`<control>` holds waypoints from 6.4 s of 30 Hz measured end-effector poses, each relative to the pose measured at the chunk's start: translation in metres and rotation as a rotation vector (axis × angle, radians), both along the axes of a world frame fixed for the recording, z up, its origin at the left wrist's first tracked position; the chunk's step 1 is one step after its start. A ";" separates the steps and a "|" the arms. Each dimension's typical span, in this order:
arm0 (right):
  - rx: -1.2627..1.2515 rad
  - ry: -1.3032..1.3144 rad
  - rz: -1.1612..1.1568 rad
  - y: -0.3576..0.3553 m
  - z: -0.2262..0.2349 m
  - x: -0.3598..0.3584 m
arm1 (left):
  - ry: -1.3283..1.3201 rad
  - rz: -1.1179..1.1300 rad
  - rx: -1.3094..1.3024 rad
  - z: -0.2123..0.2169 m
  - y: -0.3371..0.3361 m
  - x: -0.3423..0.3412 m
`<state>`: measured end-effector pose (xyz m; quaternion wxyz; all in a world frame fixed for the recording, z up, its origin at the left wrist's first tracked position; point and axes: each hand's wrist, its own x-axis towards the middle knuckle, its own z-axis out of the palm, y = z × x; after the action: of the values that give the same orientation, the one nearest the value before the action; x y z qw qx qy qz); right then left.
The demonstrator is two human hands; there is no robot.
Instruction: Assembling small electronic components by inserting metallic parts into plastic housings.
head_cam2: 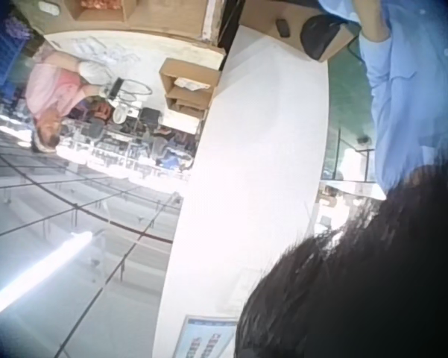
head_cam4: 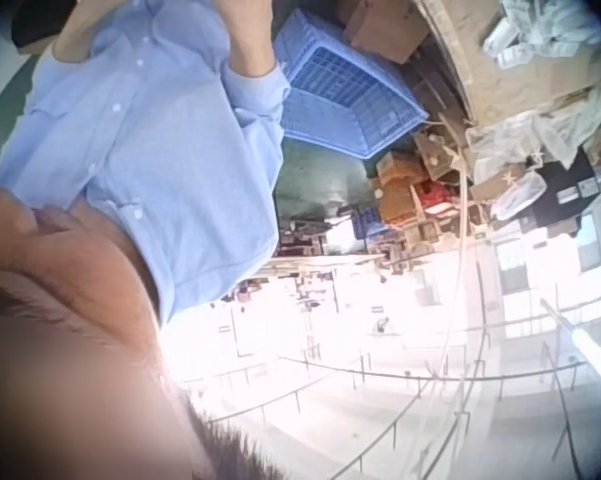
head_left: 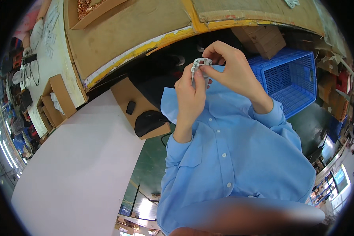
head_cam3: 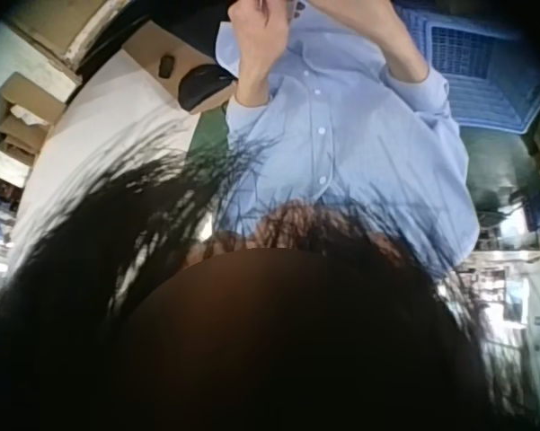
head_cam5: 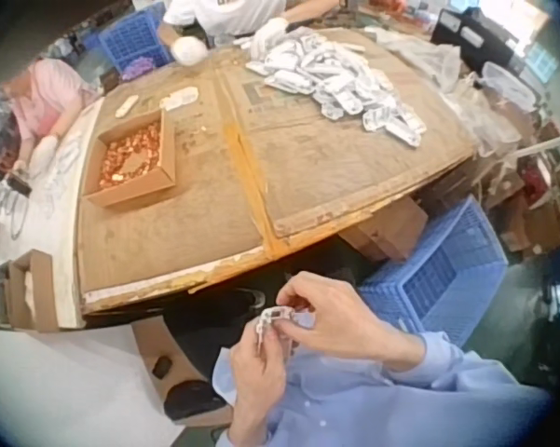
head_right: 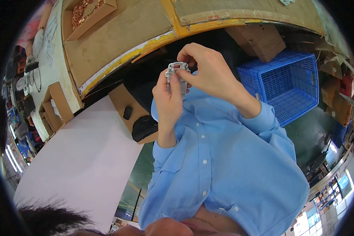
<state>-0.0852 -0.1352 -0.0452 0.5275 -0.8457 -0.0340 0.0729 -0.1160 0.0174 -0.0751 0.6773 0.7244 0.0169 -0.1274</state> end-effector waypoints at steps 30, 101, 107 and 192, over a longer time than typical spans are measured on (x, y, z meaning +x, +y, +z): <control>0.100 0.069 0.008 0.003 0.007 -0.005 | -0.066 0.028 0.013 0.005 0.004 -0.010; -0.929 -0.576 -0.217 -0.168 -0.022 0.312 | -0.113 0.744 0.695 -0.013 0.333 0.241; -1.383 -0.428 0.059 -0.228 -0.034 0.380 | 0.025 0.806 0.608 -0.054 0.375 0.345; -1.396 -0.148 0.505 0.208 0.009 0.383 | 0.189 0.313 -0.676 -0.061 0.084 0.033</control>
<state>0.2979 0.0726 -0.0364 -0.1687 -0.9532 -0.2085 0.1394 -0.0833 0.1015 -0.1363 0.8846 0.4340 0.1467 -0.0868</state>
